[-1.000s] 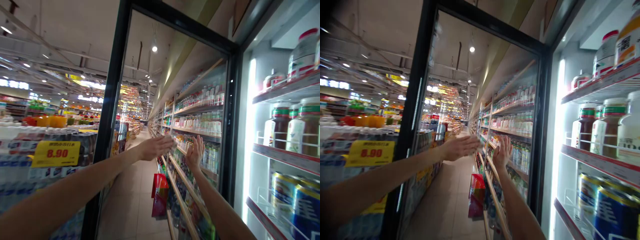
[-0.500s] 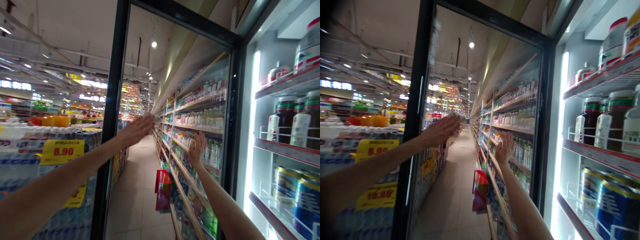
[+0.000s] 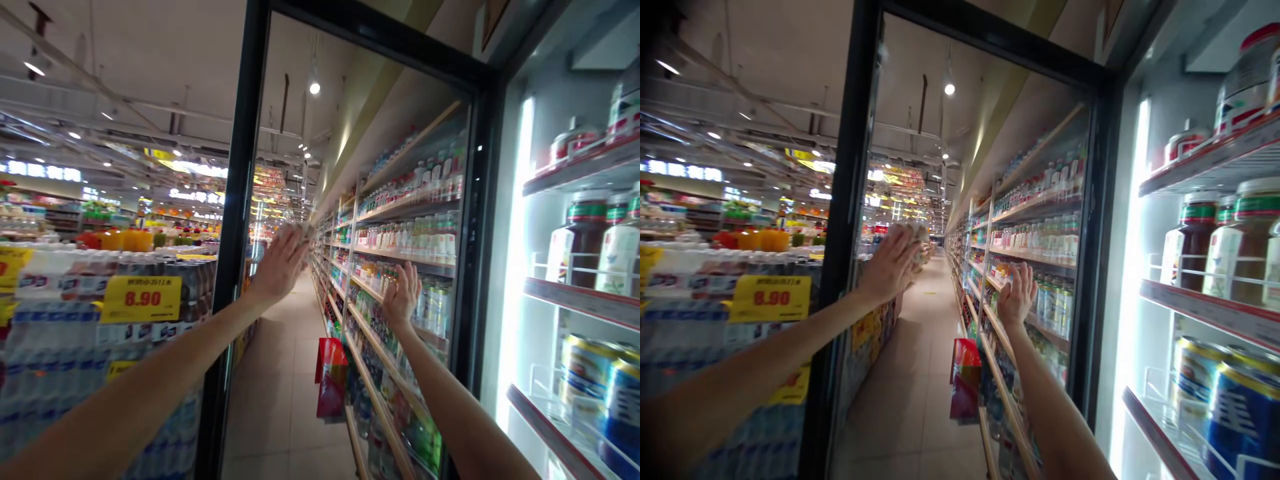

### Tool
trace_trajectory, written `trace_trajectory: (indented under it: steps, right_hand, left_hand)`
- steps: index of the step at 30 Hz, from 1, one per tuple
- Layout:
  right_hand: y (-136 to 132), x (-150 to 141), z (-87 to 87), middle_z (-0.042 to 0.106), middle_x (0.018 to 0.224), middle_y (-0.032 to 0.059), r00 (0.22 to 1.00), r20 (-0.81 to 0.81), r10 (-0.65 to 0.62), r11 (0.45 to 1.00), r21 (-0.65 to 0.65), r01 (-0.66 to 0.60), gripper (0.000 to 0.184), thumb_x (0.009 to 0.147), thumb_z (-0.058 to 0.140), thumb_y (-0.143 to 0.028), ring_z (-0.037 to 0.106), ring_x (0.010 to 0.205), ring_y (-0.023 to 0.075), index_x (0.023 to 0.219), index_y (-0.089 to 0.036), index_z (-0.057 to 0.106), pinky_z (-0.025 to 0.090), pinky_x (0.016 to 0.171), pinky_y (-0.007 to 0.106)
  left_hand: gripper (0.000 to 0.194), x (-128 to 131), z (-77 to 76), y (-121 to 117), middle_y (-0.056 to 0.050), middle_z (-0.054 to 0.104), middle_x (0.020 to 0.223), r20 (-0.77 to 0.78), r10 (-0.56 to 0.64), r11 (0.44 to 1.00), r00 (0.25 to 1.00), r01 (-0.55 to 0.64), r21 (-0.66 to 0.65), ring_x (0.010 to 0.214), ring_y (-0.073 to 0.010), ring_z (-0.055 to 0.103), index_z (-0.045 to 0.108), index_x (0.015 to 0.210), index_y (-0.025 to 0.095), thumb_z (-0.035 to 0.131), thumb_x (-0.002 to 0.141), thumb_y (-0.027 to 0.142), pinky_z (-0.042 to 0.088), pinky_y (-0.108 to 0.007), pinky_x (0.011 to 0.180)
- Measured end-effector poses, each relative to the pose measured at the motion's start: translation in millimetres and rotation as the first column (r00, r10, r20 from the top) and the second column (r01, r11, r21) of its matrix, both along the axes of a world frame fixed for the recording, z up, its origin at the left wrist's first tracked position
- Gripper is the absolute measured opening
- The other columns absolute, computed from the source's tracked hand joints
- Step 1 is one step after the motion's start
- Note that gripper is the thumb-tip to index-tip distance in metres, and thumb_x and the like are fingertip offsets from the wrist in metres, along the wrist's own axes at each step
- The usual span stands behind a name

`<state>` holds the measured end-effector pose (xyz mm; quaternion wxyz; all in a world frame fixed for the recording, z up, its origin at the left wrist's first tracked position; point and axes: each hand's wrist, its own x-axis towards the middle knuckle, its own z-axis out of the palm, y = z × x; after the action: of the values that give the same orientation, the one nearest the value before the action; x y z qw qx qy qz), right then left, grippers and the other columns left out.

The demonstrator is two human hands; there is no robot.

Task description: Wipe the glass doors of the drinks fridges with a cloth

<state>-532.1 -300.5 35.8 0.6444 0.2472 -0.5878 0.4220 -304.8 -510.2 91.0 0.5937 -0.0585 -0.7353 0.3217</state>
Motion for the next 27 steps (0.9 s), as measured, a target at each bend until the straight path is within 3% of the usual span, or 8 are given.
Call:
trace_trajectory:
  steps: [5,9,11,13,16,18,22,27]
  right_hand:
    - [0,-2,-0.3,0.042,0.140,0.0103,1.000,-0.001,-0.002,1.000,0.005,0.002,0.045,0.085,0.035,-0.023,0.032,0.133,0.0226,0.128,-0.021,0.046,0.026,0.106,0.049]
    - [0,-2,-0.3,0.042,0.139,0.0119,1.000,0.007,0.006,1.000,0.000,-0.006,0.046,0.084,0.034,-0.022,0.032,0.133,0.0230,0.128,-0.020,0.046,0.025,0.106,0.050]
    - [-1,-2,-0.2,0.042,0.139,0.0119,1.000,0.011,0.007,1.000,0.000,-0.007,0.046,0.083,0.034,-0.022,0.032,0.133,0.0228,0.128,-0.020,0.046,0.025,0.106,0.050]
    - [-1,-2,0.0,0.042,0.139,0.0111,1.000,0.012,0.007,1.000,0.000,-0.007,0.047,0.083,0.034,-0.022,0.032,0.134,0.0223,0.128,-0.020,0.046,0.026,0.106,0.050]
    - [0,-1,0.5,0.043,0.139,0.0112,1.000,0.009,0.003,1.000,-0.005,-0.003,0.046,0.083,0.034,-0.022,0.032,0.134,0.0217,0.127,-0.020,0.048,0.026,0.107,0.049]
    - [0,0,0.8,0.043,0.139,0.0116,1.000,0.010,0.001,1.000,-0.008,-0.001,0.045,0.083,0.034,-0.023,0.032,0.133,0.0219,0.126,-0.020,0.048,0.026,0.106,0.049]
    - [1,-1,0.2,0.042,0.140,0.0116,1.000,0.016,0.006,1.000,-0.002,-0.006,0.045,0.084,0.034,-0.024,0.032,0.134,0.0223,0.128,-0.020,0.047,0.025,0.107,0.050]
    - [0,-4,-1.1,0.041,0.140,0.0118,1.000,0.022,0.010,1.000,0.011,-0.010,0.045,0.085,0.033,-0.025,0.030,0.135,0.0220,0.127,-0.019,0.046,0.024,0.107,0.050]
  left_hand:
    - [0.035,4,-35.7,5,0.004,0.035,0.144,0.472,0.016,0.854,0.882,0.233,-0.465,0.138,-0.0116,0.019,0.048,0.124,0.026,0.037,0.091,0.024,0.019,-0.028,0.114]
    - [0.041,14,-1.3,-1,-0.005,0.035,0.144,0.147,-0.016,0.990,0.989,0.036,-0.133,0.139,-0.0156,0.013,0.039,0.133,0.016,0.033,0.092,0.021,0.012,-0.037,0.116]
    - [0.043,14,3.0,-3,-0.011,0.029,0.146,0.049,0.014,1.000,0.999,-0.014,-0.004,0.140,-0.0204,0.005,0.036,0.134,0.012,0.033,0.092,0.021,0.010,-0.043,0.115]
    - [0.042,11,-12.5,-3,-0.008,0.028,0.147,0.217,0.014,0.986,0.976,0.023,-0.164,0.140,-0.0197,0.004,0.040,0.133,0.016,0.035,0.091,0.021,0.012,-0.040,0.116]
    - [0.040,6,-34.5,-1,0.003,0.029,0.147,0.535,0.080,0.859,0.841,0.214,-0.464,0.139,-0.0126,0.010,0.043,0.130,0.026,0.038,0.090,0.023,0.017,-0.030,0.115]
    - [0.041,4,-24.6,-1,0.002,0.029,0.147,0.498,0.061,0.887,0.865,0.181,-0.424,0.139,-0.0134,0.012,0.042,0.131,0.025,0.039,0.090,0.023,0.020,-0.032,0.115]
    - [0.045,-1,11.9,8,-0.011,0.025,0.148,0.047,0.018,1.000,0.999,-0.019,0.019,0.140,-0.0225,0.008,0.039,0.133,0.014,0.039,0.089,0.019,0.021,-0.045,0.113]
    - [0.039,-12,-13.3,26,0.000,0.036,0.144,0.421,0.021,0.913,0.907,0.155,-0.378,0.138,-0.0148,0.017,0.047,0.126,0.022,0.038,0.089,0.018,0.026,-0.032,0.113]
